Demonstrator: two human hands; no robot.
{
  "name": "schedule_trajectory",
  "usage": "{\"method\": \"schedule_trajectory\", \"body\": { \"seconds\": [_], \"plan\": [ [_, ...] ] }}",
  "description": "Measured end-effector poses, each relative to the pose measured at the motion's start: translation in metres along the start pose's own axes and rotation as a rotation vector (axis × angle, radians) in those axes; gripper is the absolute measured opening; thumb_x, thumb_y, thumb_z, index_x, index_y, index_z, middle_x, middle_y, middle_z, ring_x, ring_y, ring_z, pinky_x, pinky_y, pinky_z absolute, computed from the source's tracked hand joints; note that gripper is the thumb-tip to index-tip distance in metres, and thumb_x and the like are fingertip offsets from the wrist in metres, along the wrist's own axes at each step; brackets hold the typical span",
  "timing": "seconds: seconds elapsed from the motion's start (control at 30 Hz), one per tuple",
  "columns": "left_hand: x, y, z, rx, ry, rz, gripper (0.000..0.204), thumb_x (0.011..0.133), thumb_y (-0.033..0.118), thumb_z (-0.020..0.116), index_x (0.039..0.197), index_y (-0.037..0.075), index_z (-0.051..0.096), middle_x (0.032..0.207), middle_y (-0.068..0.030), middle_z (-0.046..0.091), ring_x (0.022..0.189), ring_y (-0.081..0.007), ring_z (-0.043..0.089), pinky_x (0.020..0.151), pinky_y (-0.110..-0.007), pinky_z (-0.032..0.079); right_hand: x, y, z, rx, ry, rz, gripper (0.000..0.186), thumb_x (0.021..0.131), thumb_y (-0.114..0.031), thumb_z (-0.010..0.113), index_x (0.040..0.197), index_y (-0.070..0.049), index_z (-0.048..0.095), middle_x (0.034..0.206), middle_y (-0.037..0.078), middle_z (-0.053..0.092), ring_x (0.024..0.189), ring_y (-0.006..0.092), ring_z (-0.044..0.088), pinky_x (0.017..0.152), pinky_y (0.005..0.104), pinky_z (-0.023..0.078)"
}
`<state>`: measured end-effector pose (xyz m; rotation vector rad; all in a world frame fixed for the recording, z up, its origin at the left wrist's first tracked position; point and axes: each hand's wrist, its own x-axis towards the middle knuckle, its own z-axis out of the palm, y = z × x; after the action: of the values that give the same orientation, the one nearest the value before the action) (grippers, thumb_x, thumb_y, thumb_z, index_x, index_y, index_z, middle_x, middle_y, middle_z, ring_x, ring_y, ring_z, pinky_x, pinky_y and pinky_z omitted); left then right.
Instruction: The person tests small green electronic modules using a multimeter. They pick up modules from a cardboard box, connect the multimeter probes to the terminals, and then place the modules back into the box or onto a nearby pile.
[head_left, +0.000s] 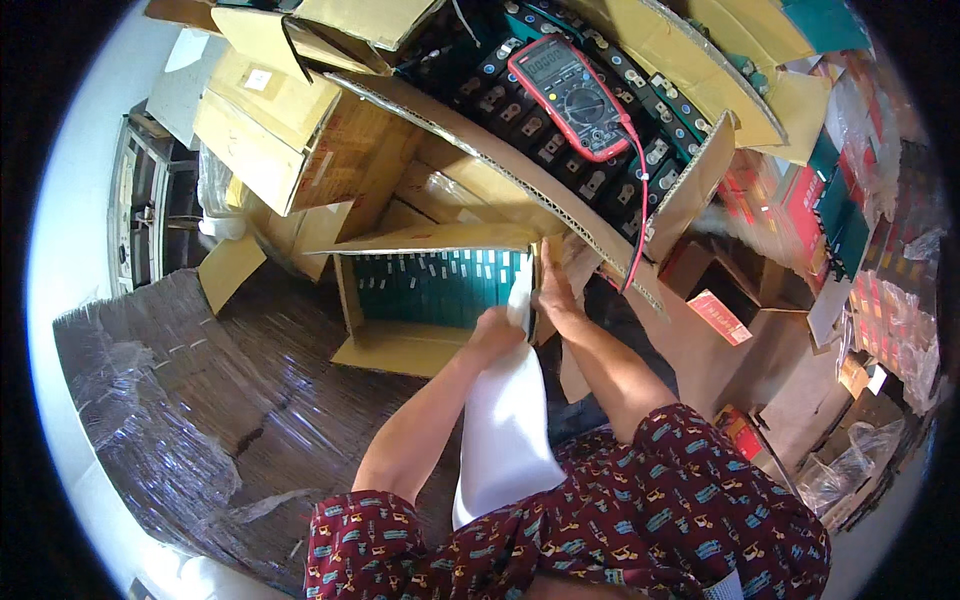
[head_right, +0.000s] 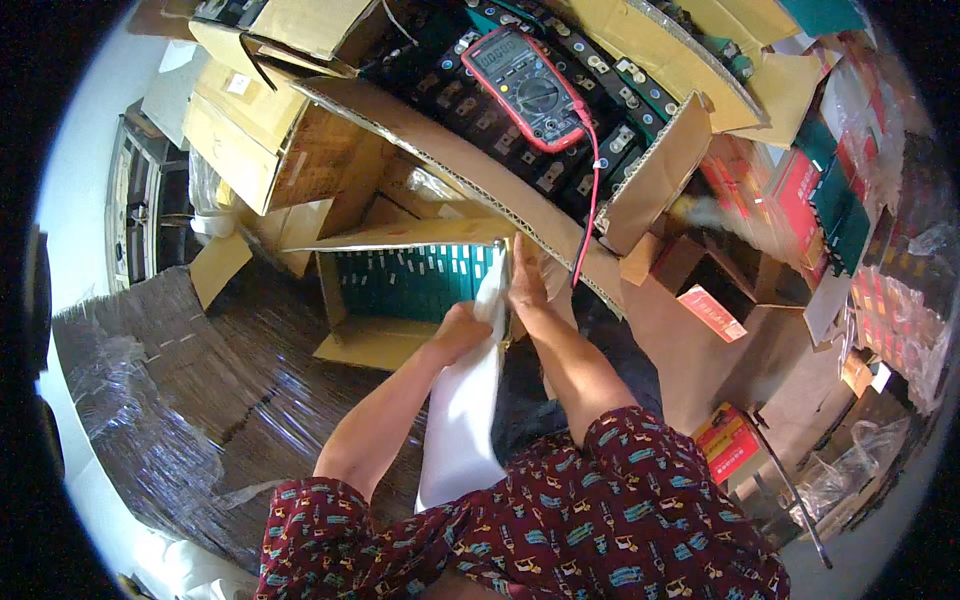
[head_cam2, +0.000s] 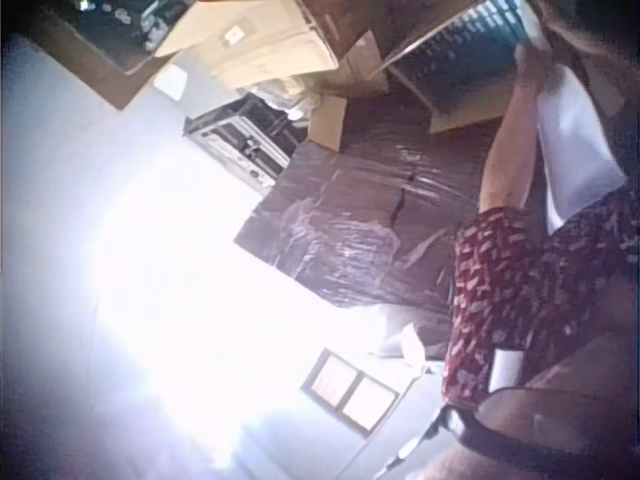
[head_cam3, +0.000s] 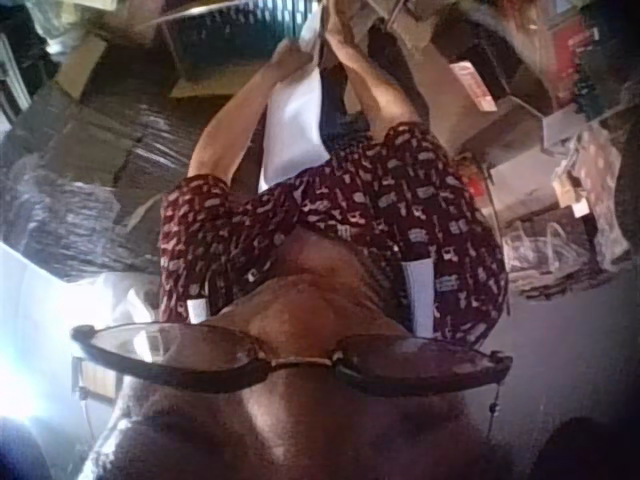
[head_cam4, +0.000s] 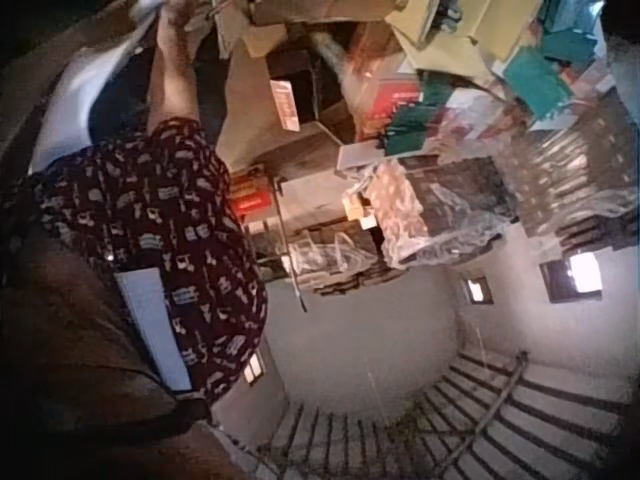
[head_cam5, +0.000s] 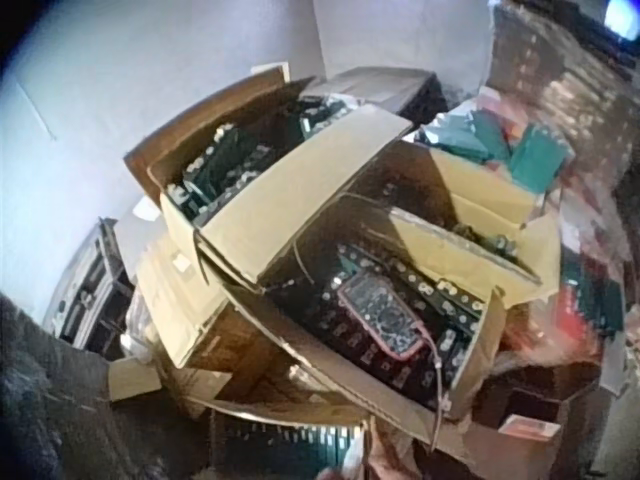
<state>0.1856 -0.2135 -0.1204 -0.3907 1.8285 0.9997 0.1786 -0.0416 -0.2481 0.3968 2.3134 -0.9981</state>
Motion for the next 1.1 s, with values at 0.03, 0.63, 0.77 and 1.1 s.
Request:
{"method": "schedule_trajectory", "body": {
  "seconds": [0.03,0.63,0.77,1.1],
  "plan": [
    [-0.008,-0.002,-0.005,0.024,0.021,-0.017,0.035,0.081,0.013,0.069,0.112,-0.002,0.074,0.102,-0.0196,0.076,0.093,-0.0305,0.074,0.084,-0.044,0.058,0.0,-0.009,-0.006,0.008,-0.139,0.121,0.11,0.089,-0.003,0.067,0.172,-0.026,-0.001,0.153,0.037,0.041,0.128,0.0521,0.059,0.107,0.0507,0.051],
    [-0.232,0.063,-0.111,-0.064,0.086,-0.193,0.047,0.082,0.003,0.069,0.129,-0.003,0.07,0.11,-0.0179,0.076,0.101,-0.029,0.076,0.093,-0.041,0.06,-0.007,-0.023,-0.026,0.121,-0.024,0.067,0.112,0.078,0.004,0.066,0.171,-0.017,0.008,0.148,0.035,0.05,0.133,0.0499,0.056,0.105,0.0488,0.051],
    [-0.263,0.032,-0.127,-0.219,0.226,-0.208,0.046,0.077,0.001,0.07,0.122,-0.004,0.071,0.102,-0.0142,0.077,0.093,-0.0251,0.076,0.091,-0.038,0.059,-0.005,-0.024,-0.02,0.008,0.014,0.119,0.112,0.08,0.001,0.069,0.171,-0.022,0.01,0.146,0.031,0.055,0.131,0.0463,0.058,0.104,0.0479,0.052],
    [-0.253,0.022,-0.101,-0.391,0.256,-0.056,0.043,0.075,-0.003,0.067,0.117,-0.007,0.07,0.097,-0.0096,0.075,0.085,-0.0197,0.073,0.083,-0.035,0.058,-0.055,-0.049,-0.02,0.399,0.05,0.203,0.108,0.083,-0.042,0.084,0.165,-0.003,0.024,0.149,0.03,0.05,0.138,0.0431,0.052,0.11,0.0514,0.047]
  ]
}}
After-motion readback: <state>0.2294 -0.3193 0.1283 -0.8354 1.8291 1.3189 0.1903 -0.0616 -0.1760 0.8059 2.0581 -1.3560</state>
